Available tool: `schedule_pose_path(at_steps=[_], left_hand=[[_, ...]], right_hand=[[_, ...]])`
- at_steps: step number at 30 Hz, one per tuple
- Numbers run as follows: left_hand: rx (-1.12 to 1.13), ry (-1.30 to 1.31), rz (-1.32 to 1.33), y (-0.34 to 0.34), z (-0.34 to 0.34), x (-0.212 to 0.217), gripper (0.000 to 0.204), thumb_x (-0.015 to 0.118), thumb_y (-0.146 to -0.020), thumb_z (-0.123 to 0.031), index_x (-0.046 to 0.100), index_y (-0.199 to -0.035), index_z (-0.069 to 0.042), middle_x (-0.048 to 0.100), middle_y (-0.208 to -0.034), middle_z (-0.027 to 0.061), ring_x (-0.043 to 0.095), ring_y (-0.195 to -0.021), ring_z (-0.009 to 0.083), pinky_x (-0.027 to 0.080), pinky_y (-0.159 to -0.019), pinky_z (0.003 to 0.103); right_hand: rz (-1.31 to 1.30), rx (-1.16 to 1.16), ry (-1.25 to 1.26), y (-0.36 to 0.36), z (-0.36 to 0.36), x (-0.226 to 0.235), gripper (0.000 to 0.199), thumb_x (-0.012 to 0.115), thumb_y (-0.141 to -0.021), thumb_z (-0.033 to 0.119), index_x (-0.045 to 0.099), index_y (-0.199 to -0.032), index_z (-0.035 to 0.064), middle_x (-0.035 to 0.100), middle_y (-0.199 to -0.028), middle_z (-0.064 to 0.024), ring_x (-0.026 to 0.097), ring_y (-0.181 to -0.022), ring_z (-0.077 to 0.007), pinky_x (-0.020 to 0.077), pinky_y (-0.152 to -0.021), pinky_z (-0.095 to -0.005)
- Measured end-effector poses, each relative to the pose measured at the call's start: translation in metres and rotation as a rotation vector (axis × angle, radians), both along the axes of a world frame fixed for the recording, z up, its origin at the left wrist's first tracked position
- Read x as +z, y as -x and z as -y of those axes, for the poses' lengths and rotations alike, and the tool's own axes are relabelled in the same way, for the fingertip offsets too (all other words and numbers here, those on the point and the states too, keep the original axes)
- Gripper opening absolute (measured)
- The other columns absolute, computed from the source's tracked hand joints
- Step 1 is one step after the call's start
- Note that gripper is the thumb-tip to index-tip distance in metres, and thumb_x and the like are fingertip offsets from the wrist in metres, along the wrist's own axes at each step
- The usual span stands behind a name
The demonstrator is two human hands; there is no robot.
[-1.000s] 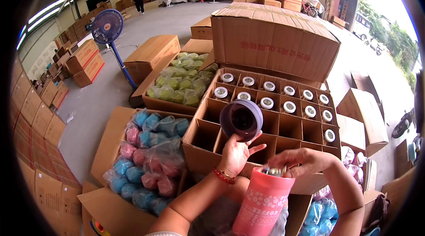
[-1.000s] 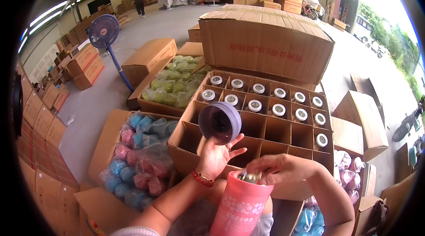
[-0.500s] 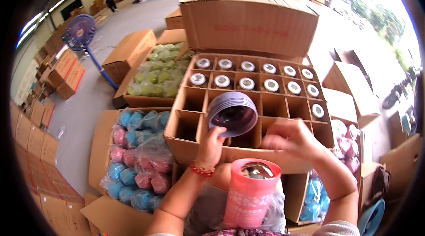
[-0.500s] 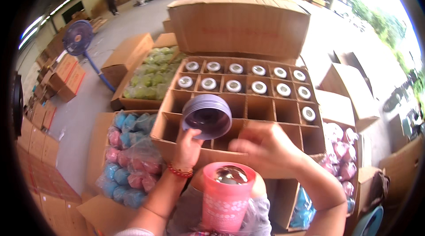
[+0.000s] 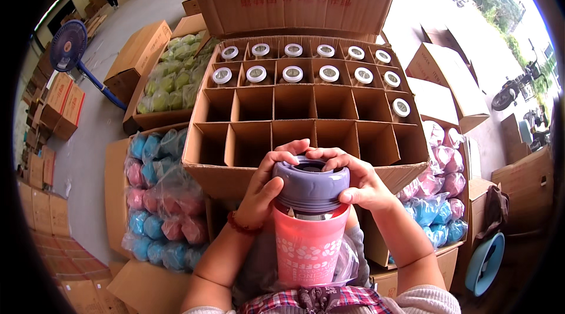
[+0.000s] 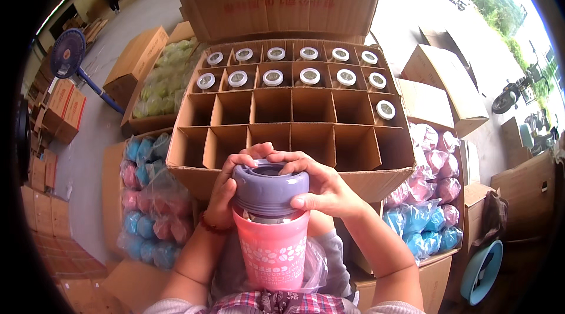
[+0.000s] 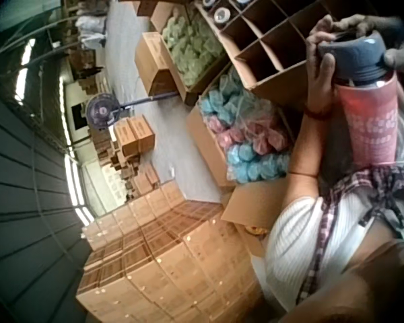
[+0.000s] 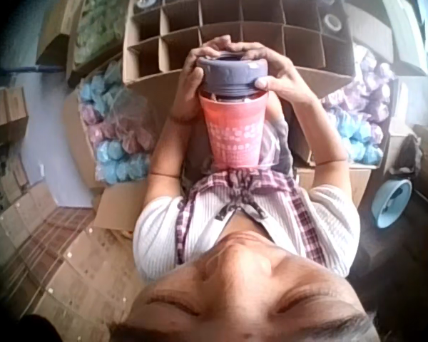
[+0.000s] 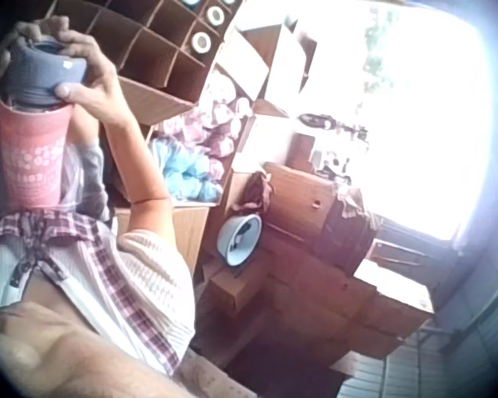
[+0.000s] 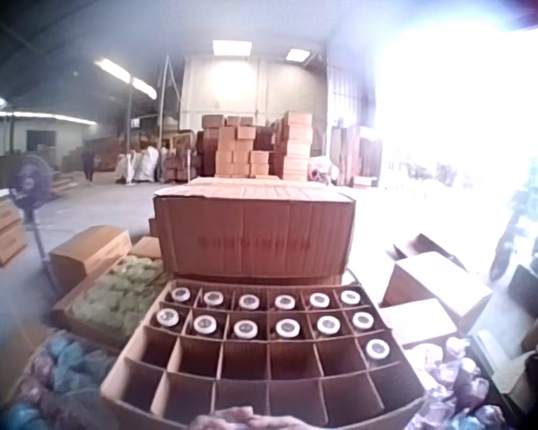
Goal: The person sits on the floor and assembles cups by taking a pink or blue cup from a plastic bag, inserting a metal inner liner, and screwing on a lid. They repeat this process for multiple cups, placing the finished items into a cardboard box.
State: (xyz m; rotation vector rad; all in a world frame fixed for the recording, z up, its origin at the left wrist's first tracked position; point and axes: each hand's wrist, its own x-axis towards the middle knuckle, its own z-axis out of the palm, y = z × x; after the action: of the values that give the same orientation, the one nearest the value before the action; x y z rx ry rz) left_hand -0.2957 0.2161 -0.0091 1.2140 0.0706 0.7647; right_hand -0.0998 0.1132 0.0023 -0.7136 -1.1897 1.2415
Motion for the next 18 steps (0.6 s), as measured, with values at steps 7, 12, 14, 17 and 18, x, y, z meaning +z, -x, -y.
schedule_pose_path(at_steps=[7,12,14,17,18], left_hand=[[0.065,0.110,-0.008,0.001,0.008,0.011,0.044,0.056,-0.095,-0.042,0.050,-0.117,-0.005,0.041,-0.141,0.0193,0.041,-0.132,0.0286,0.031,-0.109,0.042],[0.025,0.027,0.050,0.003,0.006,0.011,0.042,0.058,-0.094,-0.040,0.051,-0.117,-0.005,0.043,-0.139,0.0189,0.042,-0.130,0.0269,0.033,-0.108,0.043],[0.037,0.011,0.016,0.004,0.006,0.008,0.042,0.058,-0.094,-0.040,0.051,-0.116,-0.005,0.044,-0.138,0.0187,0.042,-0.129,0.0271,0.033,-0.108,0.043],[0.041,-0.021,-0.022,0.003,0.007,0.003,0.041,0.058,-0.094,-0.040,0.052,-0.115,-0.006,0.045,-0.137,0.0184,0.043,-0.129,0.0279,0.033,-0.108,0.043],[0.046,-0.026,-0.025,0.004,0.007,0.001,0.041,0.058,-0.094,-0.040,0.052,-0.115,-0.006,0.045,-0.137,0.0184,0.043,-0.129,0.0281,0.033,-0.108,0.043]], right_hand=[[0.000,-0.016,0.036,0.000,-0.005,0.008,0.046,0.078,-0.079,0.024,0.060,-0.113,-0.0016,0.049,-0.134,-0.0184,0.043,-0.129,-0.0272,0.0344,-0.106,-0.0422],[0.003,0.036,-0.038,0.001,-0.004,0.012,0.046,0.080,-0.077,0.022,0.061,-0.113,0.0003,0.050,-0.134,-0.0193,0.039,-0.132,-0.0323,0.0305,-0.109,-0.0462],[-0.015,0.064,-0.029,-0.003,-0.006,0.004,0.046,0.080,-0.076,0.021,0.061,-0.113,0.0003,0.049,-0.134,-0.0195,0.039,-0.133,-0.0329,0.0303,-0.109,-0.0467],[-0.019,0.071,-0.025,-0.008,-0.004,-0.005,0.047,0.081,-0.075,0.022,0.061,-0.112,0.0003,0.050,-0.134,-0.0191,0.039,-0.133,-0.0333,0.0294,-0.109,-0.0474],[-0.030,0.067,-0.015,-0.007,-0.003,-0.006,0.048,0.081,-0.075,0.022,0.061,-0.112,0.0002,0.050,-0.133,-0.0189,0.039,-0.133,-0.0334,0.0292,-0.110,-0.0475]])
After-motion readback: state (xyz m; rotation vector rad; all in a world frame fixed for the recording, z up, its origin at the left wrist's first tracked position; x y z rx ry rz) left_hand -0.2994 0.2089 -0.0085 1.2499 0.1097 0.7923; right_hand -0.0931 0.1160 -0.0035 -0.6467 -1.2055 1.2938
